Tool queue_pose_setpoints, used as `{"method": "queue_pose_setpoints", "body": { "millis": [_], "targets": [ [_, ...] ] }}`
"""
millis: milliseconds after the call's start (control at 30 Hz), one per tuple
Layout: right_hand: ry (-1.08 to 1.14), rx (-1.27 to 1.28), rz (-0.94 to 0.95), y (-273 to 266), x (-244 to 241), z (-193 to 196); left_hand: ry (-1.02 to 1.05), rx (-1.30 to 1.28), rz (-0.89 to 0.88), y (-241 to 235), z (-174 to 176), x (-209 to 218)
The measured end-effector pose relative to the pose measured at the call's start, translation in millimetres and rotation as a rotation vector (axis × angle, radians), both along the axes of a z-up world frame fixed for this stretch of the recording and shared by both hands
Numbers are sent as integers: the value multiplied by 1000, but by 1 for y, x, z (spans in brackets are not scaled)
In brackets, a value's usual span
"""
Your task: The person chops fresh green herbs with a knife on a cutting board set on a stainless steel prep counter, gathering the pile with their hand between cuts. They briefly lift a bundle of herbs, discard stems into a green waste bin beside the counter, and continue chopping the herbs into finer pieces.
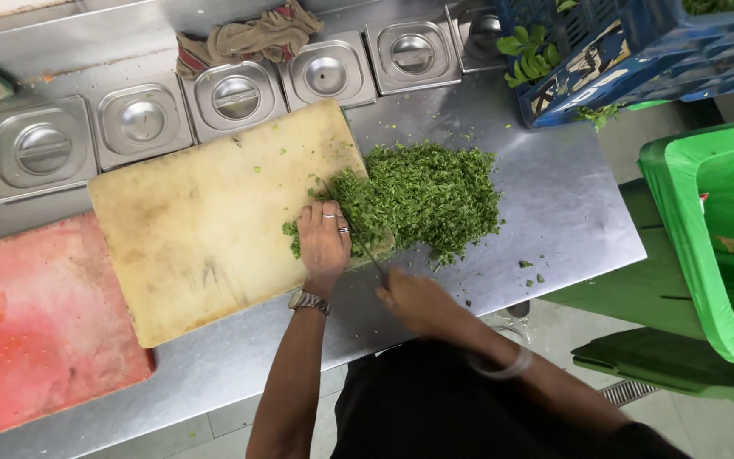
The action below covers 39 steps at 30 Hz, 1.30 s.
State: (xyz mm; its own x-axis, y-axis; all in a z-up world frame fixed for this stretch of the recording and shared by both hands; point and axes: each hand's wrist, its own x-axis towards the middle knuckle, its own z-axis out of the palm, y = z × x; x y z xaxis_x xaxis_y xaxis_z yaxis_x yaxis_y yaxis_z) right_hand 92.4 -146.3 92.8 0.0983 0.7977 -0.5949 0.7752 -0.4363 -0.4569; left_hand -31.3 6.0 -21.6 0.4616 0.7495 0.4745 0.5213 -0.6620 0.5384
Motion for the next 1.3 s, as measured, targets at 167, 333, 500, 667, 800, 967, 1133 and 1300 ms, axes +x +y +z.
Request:
{"method": "queue_pose_setpoints", "body": {
  "millis": [167,333,500,667,800,967,1133,1300],
  "targets": [
    [83,31,10,8,-7,-43,10,-16,10,-2,2,-1],
    [50,-18,-19,1,-7,-22,-18,-10,21,1,-2,0],
    [84,109,-78,11,-14,-47,-8,-36,19,2,5,-1],
    [132,57,-36,2,-17,-65,-36,-67,50,3,-4,1],
    [67,189,-49,8,-21,-91,-60,-39,49,3,3,-2],
    [254,7,-172,5,-33,-59,-78,-118,38,5,4,-1],
    [13,235,-123,11,-46,-126,-116,-79,76,-1,4,-1],
    [-83,169,-302,2,-27,-108,-83,221,263,2,43,7]
  ]
}}
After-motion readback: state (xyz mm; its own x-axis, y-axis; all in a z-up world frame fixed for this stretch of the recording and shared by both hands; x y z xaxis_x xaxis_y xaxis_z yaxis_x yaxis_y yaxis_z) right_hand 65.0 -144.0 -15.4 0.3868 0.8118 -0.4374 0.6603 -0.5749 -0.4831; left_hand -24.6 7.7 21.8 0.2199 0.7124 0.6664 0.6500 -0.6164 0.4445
